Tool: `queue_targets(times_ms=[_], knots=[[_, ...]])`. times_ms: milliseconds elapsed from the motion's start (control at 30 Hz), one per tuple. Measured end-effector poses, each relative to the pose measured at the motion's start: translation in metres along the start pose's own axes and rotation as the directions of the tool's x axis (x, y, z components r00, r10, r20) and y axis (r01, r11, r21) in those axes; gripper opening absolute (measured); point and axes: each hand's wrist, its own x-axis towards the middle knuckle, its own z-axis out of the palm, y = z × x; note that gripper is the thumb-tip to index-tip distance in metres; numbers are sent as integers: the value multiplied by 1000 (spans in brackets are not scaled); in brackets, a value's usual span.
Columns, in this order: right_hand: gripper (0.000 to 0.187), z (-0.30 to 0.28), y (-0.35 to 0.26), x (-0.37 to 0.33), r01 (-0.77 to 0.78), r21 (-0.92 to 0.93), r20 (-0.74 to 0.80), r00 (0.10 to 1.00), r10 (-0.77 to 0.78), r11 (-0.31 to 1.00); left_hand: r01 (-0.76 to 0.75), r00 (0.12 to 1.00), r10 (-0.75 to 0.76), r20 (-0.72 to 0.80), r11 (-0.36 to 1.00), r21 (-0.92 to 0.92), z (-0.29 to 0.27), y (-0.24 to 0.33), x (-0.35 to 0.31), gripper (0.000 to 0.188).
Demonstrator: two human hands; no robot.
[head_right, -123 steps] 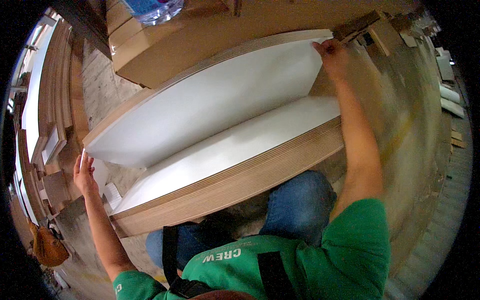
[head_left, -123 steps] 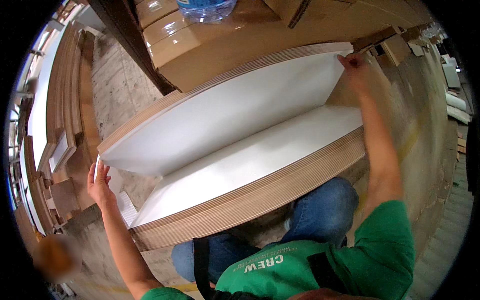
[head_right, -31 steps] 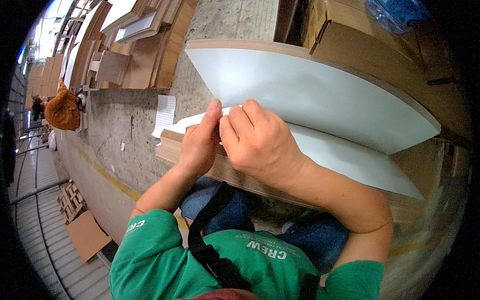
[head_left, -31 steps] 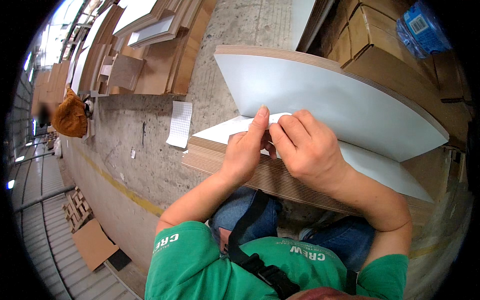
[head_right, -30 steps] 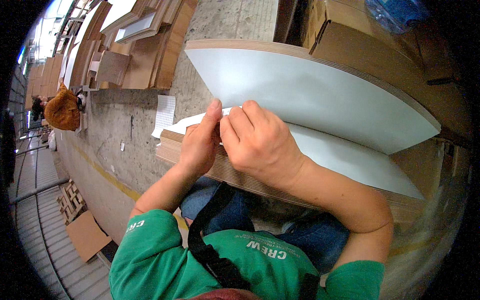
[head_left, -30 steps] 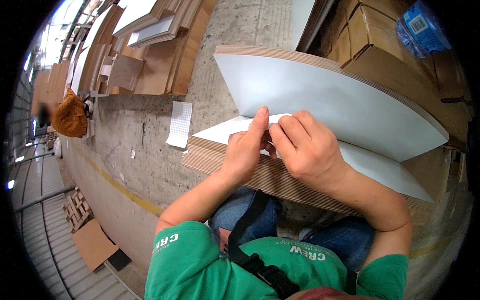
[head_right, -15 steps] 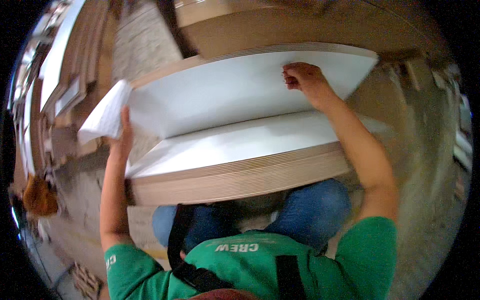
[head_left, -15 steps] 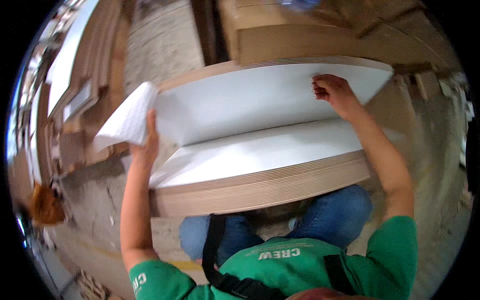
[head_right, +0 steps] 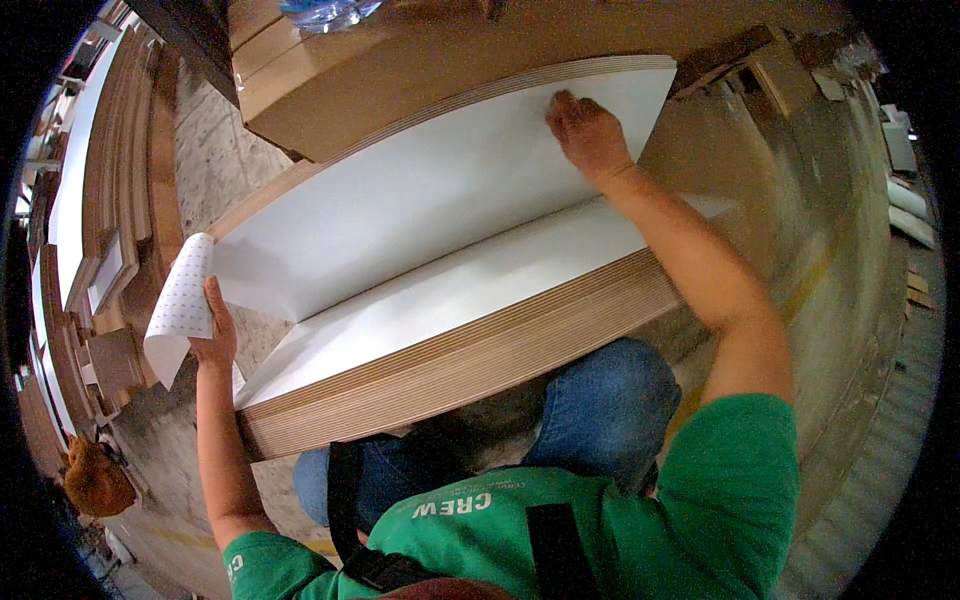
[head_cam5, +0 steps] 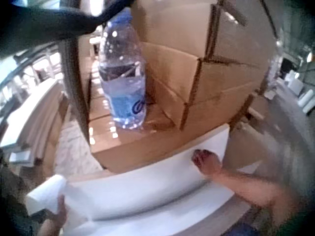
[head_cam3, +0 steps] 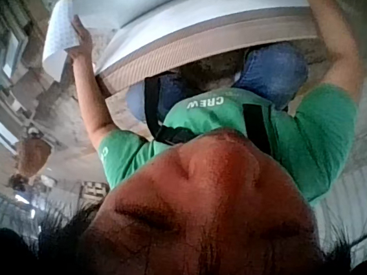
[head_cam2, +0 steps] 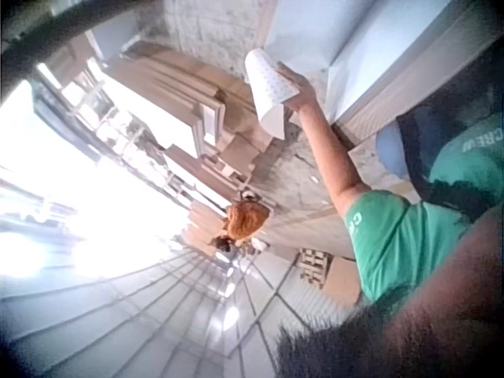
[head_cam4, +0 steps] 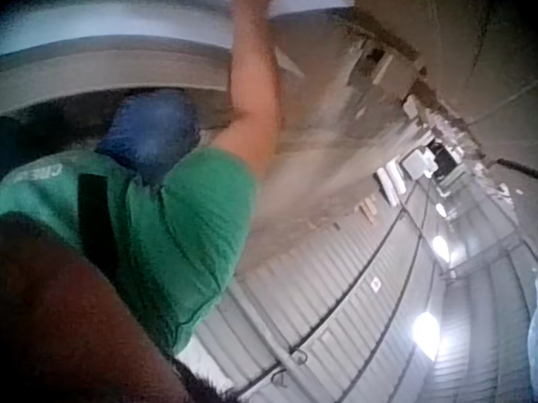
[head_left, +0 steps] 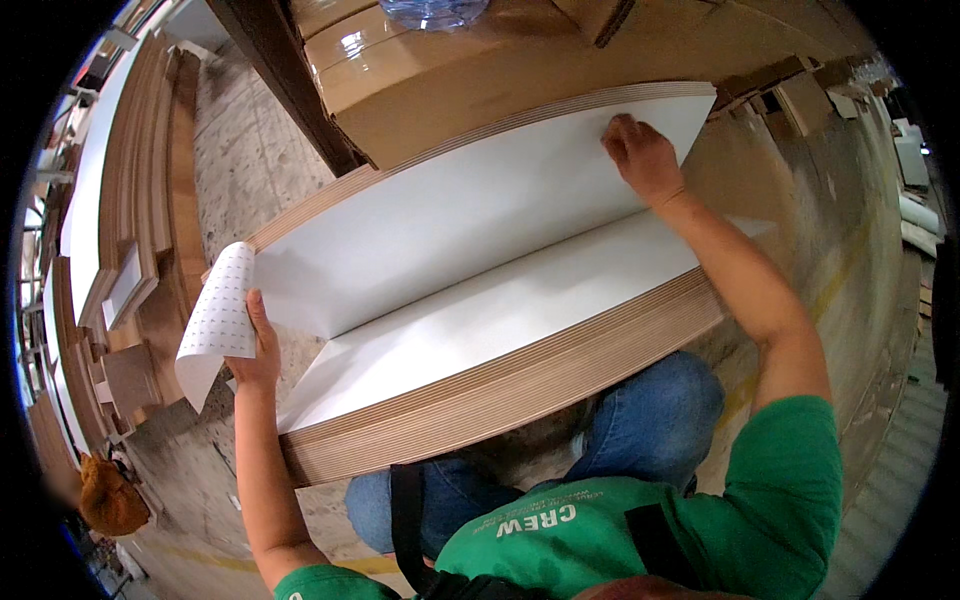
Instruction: The person kneels on the floor and repeatedly places small white paper sheets between individual white boards in a stack. They then lift the stack, move it to a nearby pile, and repeat the process with another stack of boards.
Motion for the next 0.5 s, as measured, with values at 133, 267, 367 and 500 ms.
queue_targets(times_ms=[133, 267, 367, 500], knots=[[21, -23, 17, 10, -414, 229, 190, 906, 377, 881, -43, 996, 40, -81, 998, -41, 2, 6, 2, 46], [16, -56, 5, 14, -566, 766, 404, 792, 458, 304, -15, 997, 7, -77, 995, -103, 1, 7, 2, 42], [18, -72, -2, 23, -535, 825, 404, 784, 471, 184, 24, 993, -46, -108, 979, -202, -4, 7, 4, 36], [19, -75, 4, 29, -497, 840, 342, 796, 499, 218, 205, 975, -220, -26, 940, -271, -19, 8, -1, 32]])
